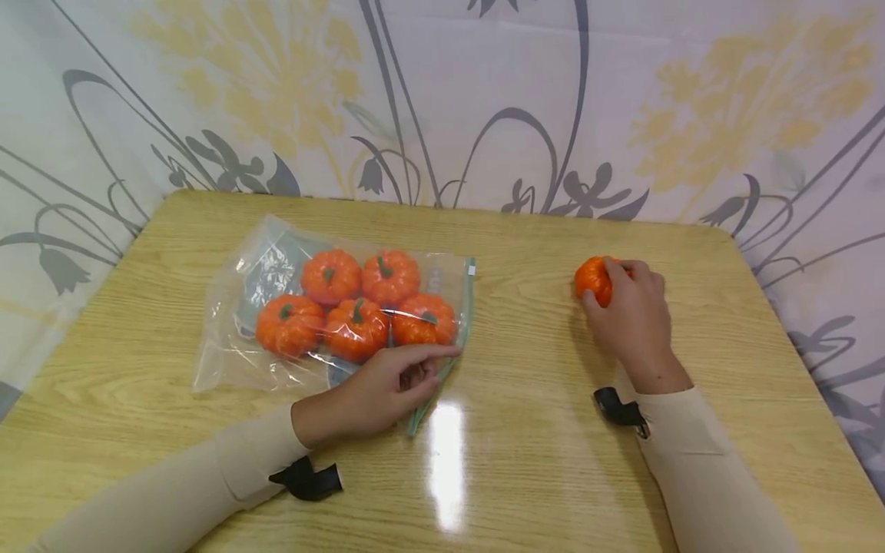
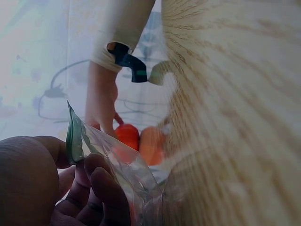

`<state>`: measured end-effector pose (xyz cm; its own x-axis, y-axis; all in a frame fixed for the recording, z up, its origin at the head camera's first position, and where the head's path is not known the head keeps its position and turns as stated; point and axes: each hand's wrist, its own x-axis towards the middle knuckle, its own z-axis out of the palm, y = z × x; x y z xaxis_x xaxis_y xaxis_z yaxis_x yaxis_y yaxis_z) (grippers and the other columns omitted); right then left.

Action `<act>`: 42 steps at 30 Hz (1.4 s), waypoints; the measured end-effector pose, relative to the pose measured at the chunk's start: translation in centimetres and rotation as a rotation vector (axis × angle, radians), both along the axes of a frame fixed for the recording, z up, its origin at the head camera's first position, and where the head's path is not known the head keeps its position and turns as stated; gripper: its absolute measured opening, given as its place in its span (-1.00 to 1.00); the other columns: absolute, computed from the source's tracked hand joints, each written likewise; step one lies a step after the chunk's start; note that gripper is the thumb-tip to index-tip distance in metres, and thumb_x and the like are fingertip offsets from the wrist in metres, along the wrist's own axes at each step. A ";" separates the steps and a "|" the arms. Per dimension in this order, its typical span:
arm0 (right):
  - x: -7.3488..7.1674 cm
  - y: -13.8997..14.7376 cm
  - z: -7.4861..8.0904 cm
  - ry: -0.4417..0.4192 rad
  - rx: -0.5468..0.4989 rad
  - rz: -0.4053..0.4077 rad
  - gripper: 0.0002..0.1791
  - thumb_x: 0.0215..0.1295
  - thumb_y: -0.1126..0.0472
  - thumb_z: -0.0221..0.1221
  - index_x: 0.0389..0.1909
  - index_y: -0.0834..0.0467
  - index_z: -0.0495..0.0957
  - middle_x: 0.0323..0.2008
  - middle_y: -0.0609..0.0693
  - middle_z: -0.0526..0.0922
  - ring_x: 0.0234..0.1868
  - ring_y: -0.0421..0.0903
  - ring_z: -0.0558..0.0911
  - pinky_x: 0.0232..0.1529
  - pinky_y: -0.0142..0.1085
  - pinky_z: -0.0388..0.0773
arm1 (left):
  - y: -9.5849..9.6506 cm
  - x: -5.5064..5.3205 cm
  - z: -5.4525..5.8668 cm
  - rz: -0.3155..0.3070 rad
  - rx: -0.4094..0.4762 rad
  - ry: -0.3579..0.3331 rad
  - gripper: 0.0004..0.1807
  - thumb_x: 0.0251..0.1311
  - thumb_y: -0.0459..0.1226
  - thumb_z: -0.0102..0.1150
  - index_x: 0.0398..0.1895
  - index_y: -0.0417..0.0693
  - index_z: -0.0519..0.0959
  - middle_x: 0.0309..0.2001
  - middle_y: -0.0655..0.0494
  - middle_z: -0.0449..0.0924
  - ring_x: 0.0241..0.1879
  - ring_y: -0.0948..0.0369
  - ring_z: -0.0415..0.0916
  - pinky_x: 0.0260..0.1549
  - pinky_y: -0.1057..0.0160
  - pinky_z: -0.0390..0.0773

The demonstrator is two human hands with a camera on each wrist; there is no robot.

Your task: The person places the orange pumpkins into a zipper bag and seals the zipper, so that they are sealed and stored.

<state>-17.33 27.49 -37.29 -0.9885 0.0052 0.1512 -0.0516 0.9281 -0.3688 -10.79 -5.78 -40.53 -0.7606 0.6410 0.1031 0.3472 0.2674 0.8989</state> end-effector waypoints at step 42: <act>1.3 -3.3 0.0 0.022 0.018 0.162 -0.45 0.27 0.15 0.30 0.19 0.36 0.47 0.21 0.47 0.32 0.14 0.45 0.25 -0.05 0.28 0.42 | 0.0 -0.1 -0.1 0.000 -0.026 0.011 -0.52 0.42 -0.35 0.05 0.39 -0.11 0.42 -0.31 0.15 0.51 -0.48 0.40 0.33 -0.46 0.45 0.44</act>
<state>-16.00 24.15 -37.30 -0.9727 -0.1569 0.1712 -0.2089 0.9134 -0.3493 -10.89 -5.80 -40.59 -0.7594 0.6437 0.0949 0.3572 0.2905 0.8877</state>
